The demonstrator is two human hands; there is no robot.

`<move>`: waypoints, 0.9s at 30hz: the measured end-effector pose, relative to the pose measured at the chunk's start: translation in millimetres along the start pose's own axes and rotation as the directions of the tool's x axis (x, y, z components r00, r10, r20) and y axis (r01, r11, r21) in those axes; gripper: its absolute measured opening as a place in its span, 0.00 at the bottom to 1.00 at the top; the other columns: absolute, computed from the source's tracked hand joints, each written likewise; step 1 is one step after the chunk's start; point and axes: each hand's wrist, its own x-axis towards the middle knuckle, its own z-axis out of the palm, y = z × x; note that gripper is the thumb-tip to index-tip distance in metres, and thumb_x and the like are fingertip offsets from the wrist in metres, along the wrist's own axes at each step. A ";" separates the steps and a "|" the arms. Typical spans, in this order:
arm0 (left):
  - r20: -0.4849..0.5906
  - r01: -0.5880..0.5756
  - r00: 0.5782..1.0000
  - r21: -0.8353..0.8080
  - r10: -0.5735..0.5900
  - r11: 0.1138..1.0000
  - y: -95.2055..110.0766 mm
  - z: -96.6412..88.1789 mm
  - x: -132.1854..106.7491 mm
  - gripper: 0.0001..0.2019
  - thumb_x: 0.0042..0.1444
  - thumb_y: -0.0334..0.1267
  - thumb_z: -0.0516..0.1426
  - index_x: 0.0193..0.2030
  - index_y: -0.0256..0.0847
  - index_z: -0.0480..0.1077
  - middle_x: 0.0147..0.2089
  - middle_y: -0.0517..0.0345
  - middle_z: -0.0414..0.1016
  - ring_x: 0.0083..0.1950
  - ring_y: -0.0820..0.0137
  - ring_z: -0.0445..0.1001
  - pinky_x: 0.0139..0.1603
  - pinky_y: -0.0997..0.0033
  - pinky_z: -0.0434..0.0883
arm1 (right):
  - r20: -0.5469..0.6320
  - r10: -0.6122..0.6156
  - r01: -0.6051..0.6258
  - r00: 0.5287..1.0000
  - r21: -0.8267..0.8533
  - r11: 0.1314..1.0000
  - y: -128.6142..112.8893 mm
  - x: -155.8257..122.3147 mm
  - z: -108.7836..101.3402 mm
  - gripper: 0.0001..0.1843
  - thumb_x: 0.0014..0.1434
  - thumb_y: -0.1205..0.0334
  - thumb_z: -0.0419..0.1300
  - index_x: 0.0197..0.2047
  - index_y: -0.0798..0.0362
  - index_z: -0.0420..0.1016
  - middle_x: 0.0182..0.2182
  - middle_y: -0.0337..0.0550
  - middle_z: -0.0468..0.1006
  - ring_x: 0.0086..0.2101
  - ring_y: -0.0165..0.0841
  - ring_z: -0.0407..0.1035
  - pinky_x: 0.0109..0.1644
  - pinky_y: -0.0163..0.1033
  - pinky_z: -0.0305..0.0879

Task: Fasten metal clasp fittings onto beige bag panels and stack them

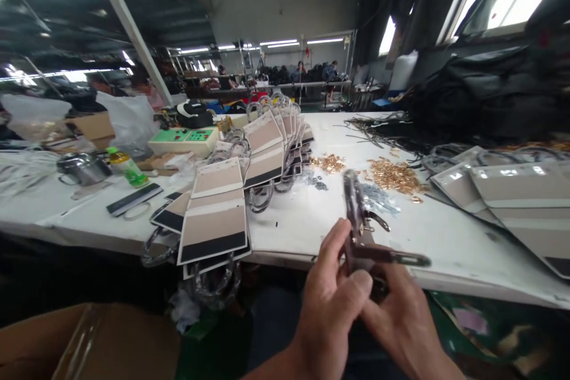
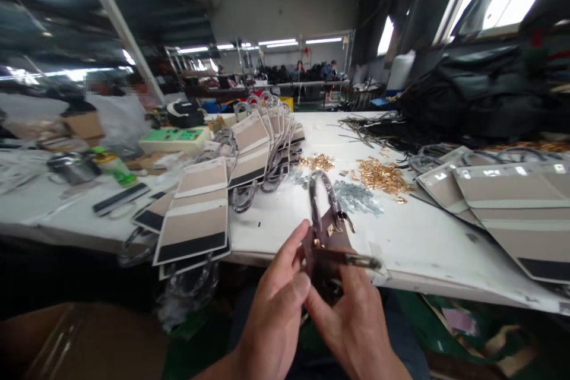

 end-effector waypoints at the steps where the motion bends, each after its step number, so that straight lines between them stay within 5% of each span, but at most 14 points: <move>1: 0.027 -0.012 0.999 -0.158 0.017 0.987 7.4 7.8 -4.1 0.39 0.69 0.60 0.56 0.81 0.50 0.54 0.79 0.48 0.61 0.77 0.47 0.63 0.77 0.44 0.66 | -0.031 0.002 -0.003 1.000 -0.035 0.999 -7.5 0.9 -8.9 0.18 0.56 0.42 0.71 0.48 0.35 0.79 0.42 0.42 0.87 0.38 0.55 0.83 0.37 0.53 0.83; 3: 0.057 -0.011 0.998 -0.417 0.038 0.909 18.0 22.2 -10.2 0.46 0.63 0.63 0.62 0.82 0.50 0.52 0.81 0.50 0.55 0.81 0.43 0.54 0.80 0.42 0.59 | -0.103 -0.001 -0.009 0.995 -0.099 0.995 -20.3 3.1 -25.3 0.19 0.56 0.41 0.71 0.45 0.41 0.82 0.34 0.42 0.86 0.30 0.49 0.82 0.30 0.45 0.80; 5: 0.065 -0.071 0.992 -0.450 0.112 0.890 24.5 31.1 -12.8 0.48 0.62 0.64 0.62 0.82 0.48 0.50 0.82 0.49 0.52 0.82 0.42 0.49 0.81 0.42 0.56 | -0.181 -0.016 -0.001 0.983 -0.096 0.995 -30.3 5.8 -41.8 0.20 0.57 0.42 0.70 0.44 0.48 0.83 0.29 0.43 0.86 0.26 0.44 0.81 0.26 0.39 0.76; 9: -0.024 -0.248 0.969 -0.055 0.247 0.967 37.0 20.9 -4.5 0.37 0.67 0.54 0.62 0.79 0.50 0.56 0.80 0.47 0.57 0.79 0.46 0.57 0.79 0.44 0.60 | -0.235 -0.011 0.024 0.972 0.052 0.998 -38.4 16.0 -86.7 0.18 0.56 0.44 0.71 0.38 0.51 0.86 0.31 0.45 0.87 0.28 0.43 0.81 0.29 0.37 0.78; 13: -0.163 -0.401 0.854 0.398 0.494 0.825 64.1 -13.3 17.1 0.36 0.67 0.43 0.63 0.78 0.47 0.57 0.78 0.46 0.60 0.78 0.49 0.60 0.81 0.43 0.56 | -0.175 0.041 0.003 0.984 0.245 0.970 -30.8 41.1 -146.0 0.17 0.52 0.45 0.76 0.36 0.49 0.88 0.31 0.47 0.87 0.28 0.45 0.81 0.25 0.38 0.77; 15: -0.151 -0.456 0.812 0.439 0.564 0.774 80.2 -26.7 25.3 0.39 0.64 0.44 0.66 0.79 0.47 0.55 0.78 0.45 0.60 0.79 0.49 0.58 0.81 0.43 0.52 | -0.063 0.061 -0.039 0.996 0.310 0.950 -28.4 58.0 -171.4 0.17 0.48 0.46 0.79 0.34 0.49 0.88 0.30 0.49 0.86 0.27 0.46 0.80 0.25 0.39 0.78; 17: -0.053 -0.450 0.870 0.320 0.490 0.834 90.6 -33.3 29.1 0.43 0.62 0.48 0.68 0.79 0.49 0.55 0.77 0.45 0.62 0.78 0.48 0.60 0.80 0.42 0.54 | 0.085 0.064 -0.088 0.994 0.321 0.943 -30.7 73.3 -187.6 0.17 0.46 0.47 0.80 0.34 0.48 0.88 0.29 0.49 0.85 0.25 0.47 0.80 0.22 0.39 0.77; 19: 0.154 -0.300 0.946 0.087 0.285 0.950 89.5 -33.6 29.5 0.45 0.59 0.52 0.70 0.78 0.49 0.57 0.74 0.43 0.68 0.74 0.47 0.67 0.76 0.41 0.62 | 0.288 0.046 -0.132 0.956 0.285 0.949 -35.7 84.0 -192.9 0.17 0.47 0.46 0.80 0.34 0.47 0.88 0.30 0.49 0.85 0.25 0.48 0.80 0.21 0.40 0.76; 22: 0.423 0.139 0.905 -0.206 -0.040 0.969 62.2 -28.7 24.7 0.45 0.53 0.55 0.74 0.74 0.46 0.65 0.69 0.39 0.74 0.66 0.46 0.76 0.67 0.45 0.71 | 0.538 0.027 -0.166 0.842 0.212 0.963 -36.2 89.3 -184.5 0.17 0.49 0.47 0.80 0.36 0.49 0.88 0.33 0.51 0.86 0.31 0.50 0.82 0.27 0.41 0.79; 24: 0.458 0.340 0.873 -0.322 -0.169 0.884 32.2 -24.7 17.1 0.43 0.49 0.51 0.76 0.70 0.44 0.70 0.68 0.39 0.75 0.65 0.48 0.76 0.65 0.50 0.71 | 0.630 0.086 -0.254 0.772 0.182 0.950 -25.3 87.3 -173.6 0.21 0.52 0.45 0.79 0.41 0.52 0.88 0.36 0.53 0.87 0.32 0.51 0.82 0.30 0.41 0.79; 27: 0.389 0.482 0.856 -0.364 -0.340 0.797 -16.7 -16.9 -1.6 0.38 0.43 0.46 0.78 0.63 0.41 0.78 0.61 0.41 0.80 0.58 0.52 0.80 0.60 0.57 0.73 | 0.729 0.238 -0.447 0.642 0.104 0.888 5.9 82.6 -154.5 0.28 0.59 0.41 0.74 0.52 0.54 0.85 0.38 0.54 0.87 0.32 0.49 0.81 0.30 0.42 0.77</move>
